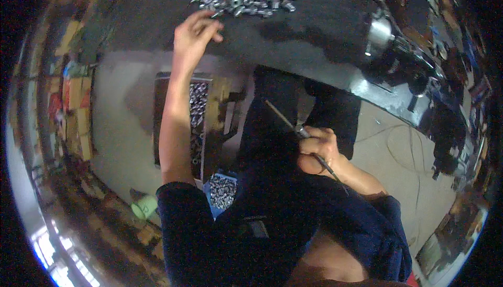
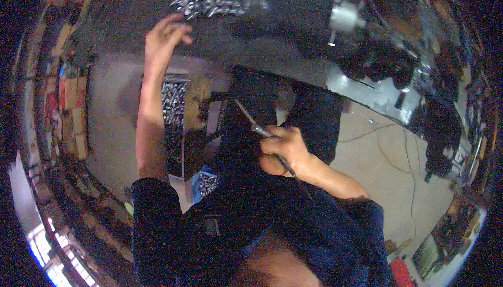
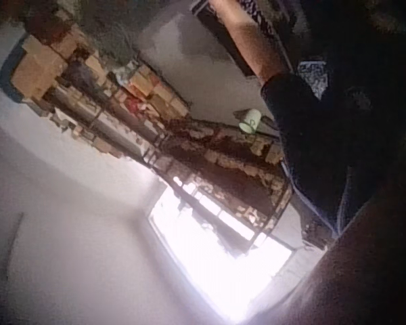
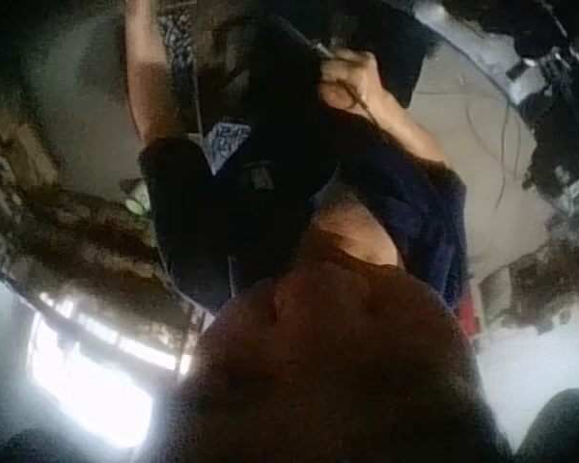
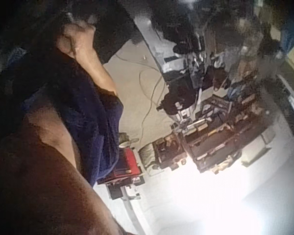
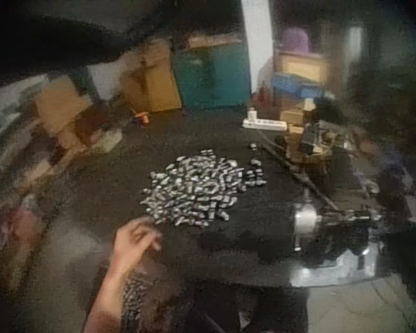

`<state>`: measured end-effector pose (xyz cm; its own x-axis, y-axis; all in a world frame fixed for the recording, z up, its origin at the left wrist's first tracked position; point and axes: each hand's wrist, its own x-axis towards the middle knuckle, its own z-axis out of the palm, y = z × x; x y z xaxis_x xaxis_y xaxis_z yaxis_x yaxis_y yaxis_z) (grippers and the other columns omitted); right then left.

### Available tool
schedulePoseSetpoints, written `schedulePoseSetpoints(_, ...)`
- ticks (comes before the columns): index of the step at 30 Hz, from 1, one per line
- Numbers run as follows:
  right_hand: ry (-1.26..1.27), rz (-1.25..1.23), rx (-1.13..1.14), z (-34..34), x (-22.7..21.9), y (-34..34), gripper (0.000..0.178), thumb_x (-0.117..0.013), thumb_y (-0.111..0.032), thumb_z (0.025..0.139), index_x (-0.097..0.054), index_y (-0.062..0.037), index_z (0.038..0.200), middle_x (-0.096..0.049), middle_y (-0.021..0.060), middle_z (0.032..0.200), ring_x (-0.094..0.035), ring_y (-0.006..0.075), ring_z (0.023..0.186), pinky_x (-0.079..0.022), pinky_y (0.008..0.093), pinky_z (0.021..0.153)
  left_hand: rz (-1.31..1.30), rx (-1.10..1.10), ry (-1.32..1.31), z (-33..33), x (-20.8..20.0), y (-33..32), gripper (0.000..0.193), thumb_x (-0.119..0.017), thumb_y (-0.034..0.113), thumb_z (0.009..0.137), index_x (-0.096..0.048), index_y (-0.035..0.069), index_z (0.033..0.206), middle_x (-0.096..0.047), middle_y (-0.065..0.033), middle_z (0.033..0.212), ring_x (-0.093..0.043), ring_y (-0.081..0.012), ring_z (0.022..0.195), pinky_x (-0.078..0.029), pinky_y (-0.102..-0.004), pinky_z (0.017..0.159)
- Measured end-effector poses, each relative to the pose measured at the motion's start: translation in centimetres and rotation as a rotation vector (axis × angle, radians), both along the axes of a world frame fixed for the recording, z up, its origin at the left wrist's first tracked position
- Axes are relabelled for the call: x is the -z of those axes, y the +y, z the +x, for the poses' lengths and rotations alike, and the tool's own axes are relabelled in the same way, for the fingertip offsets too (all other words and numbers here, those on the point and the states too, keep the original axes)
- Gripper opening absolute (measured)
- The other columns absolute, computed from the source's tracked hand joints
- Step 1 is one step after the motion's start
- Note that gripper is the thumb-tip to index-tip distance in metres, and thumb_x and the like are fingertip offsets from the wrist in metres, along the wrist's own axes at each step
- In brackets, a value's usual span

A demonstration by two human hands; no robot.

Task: The person repeatedly picks small metal components from a tray and table, inserts them into a cylindrical tool, and uses a screwdriver to tighten or adjust them. The person then places the assembled parts onto the table and repeats the cycle.

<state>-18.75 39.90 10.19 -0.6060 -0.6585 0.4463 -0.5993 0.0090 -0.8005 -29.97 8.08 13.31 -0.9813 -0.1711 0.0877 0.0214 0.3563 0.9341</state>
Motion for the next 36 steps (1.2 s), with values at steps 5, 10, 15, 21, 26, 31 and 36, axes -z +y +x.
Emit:
schedulePoseSetpoints(5, -0.095, 0.073, 0.008, 0.4, -0.4, -0.6, 0.023, -0.061, -0.009, 0.052, -0.037, -0.0093, 0.051, -0.037, 0.0061, 0.051, -0.044, 0.0259, 0.048, -0.032, 0.0369, 0.04, -0.695, -0.071, -0.317, 12.4, 3.4, -10.1, 0.038, -0.065, 0.022, 0.077, -0.056, 0.005, 0.109, -0.064, -0.0161, 0.08, -0.063, -0.0257, 0.071, -0.048, -0.0332, 0.066)
schedulePoseSetpoints(10, -0.08, 0.084, -0.056, 0.4, -0.3, -2.0, 0.024, -0.058, -0.006, 0.053, -0.035, -0.0093, 0.05, -0.035, 0.0059, 0.05, -0.041, 0.0253, 0.046, -0.031, 0.0364, 0.04, -0.862, -0.084, -0.723, 25.1, 10.4, -15.4, 0.043, -0.066, 0.035, 0.073, -0.059, 0.009, 0.106, -0.062, -0.018, 0.092, -0.059, -0.035, 0.09, -0.048, -0.0439, 0.075)
schedulePoseSetpoints(15, -0.086, 0.111, -0.095, 0.3, -0.9, -2.6, 0.025, -0.059, -0.007, 0.055, -0.034, -0.0095, 0.05, -0.036, 0.0053, 0.05, -0.041, 0.025, 0.046, -0.03, 0.0357, 0.04, -0.759, -0.176, -0.883, 31.6, 18.7, -15.6, 0.043, -0.065, 0.037, 0.072, -0.059, 0.009, 0.104, -0.062, -0.017, 0.098, -0.059, -0.0342, 0.094, -0.048, -0.0449, 0.078)
schedulePoseSetpoints(21, -0.07, 0.149, -0.034, 0.7, -0.8, -2.2, 0.026, -0.061, -0.011, 0.057, -0.036, -0.0095, 0.05, -0.037, 0.0053, 0.05, -0.041, 0.025, 0.045, -0.03, 0.0346, 0.04, -0.885, -0.317, -0.953, 31.6, 16.3, -14.6, 0.041, -0.063, 0.03, 0.072, -0.057, 0.009, 0.107, -0.061, -0.017, 0.101, -0.059, -0.0343, 0.094, -0.048, -0.046, 0.077)
schedulePoseSetpoints(26, -0.09, 0.118, -0.075, 0.8, -0.2, -2.7, 0.042, -0.06, -0.031, 0.072, -0.036, -0.0077, 0.047, -0.036, 0.0062, 0.049, -0.037, 0.0231, 0.04, -0.024, 0.0328, 0.039, -1.204, -0.238, -1.08, 32.7, 12.4, -14.9, 0.033, -0.063, 0.026, 0.072, -0.06, 0.011, 0.102, -0.064, -0.013, 0.096, -0.063, -0.0293, 0.086, -0.051, -0.0407, 0.073)
schedulePoseSetpoints(31, -0.12, 0.129, -0.15, 0.6, -0.9, -3.3, 0.025, -0.06, -0.012, 0.057, -0.036, -0.0096, 0.05, -0.036, 0.0058, 0.051, -0.041, 0.0256, 0.047, -0.03, 0.0351, 0.042, -1.368, -0.048, -1.152, 33.2, 16.5, -16.0, 0.02, -0.061, 0.023, 0.074, -0.066, 0.011, 0.089, -0.065, -0.0103, 0.091, -0.065, -0.0243, 0.086, -0.051, -0.0376, 0.071)
schedulePoseSetpoints(36, -0.087, 0.163, -0.085, 0.5, 0.1, -2.1, 0.024, -0.059, -0.012, 0.056, -0.037, -0.0071, 0.048, -0.036, 0.0073, 0.051, -0.039, 0.024, 0.044, -0.027, 0.034, 0.04, -1.304, -0.014, -1.17, 31.9, 13.7, -15.8, 0.014, -0.06, 0.019, 0.073, -0.068, 0.011, 0.082, -0.067, -0.008, 0.085, -0.066, -0.0235, 0.082, -0.052, -0.0365, 0.068)
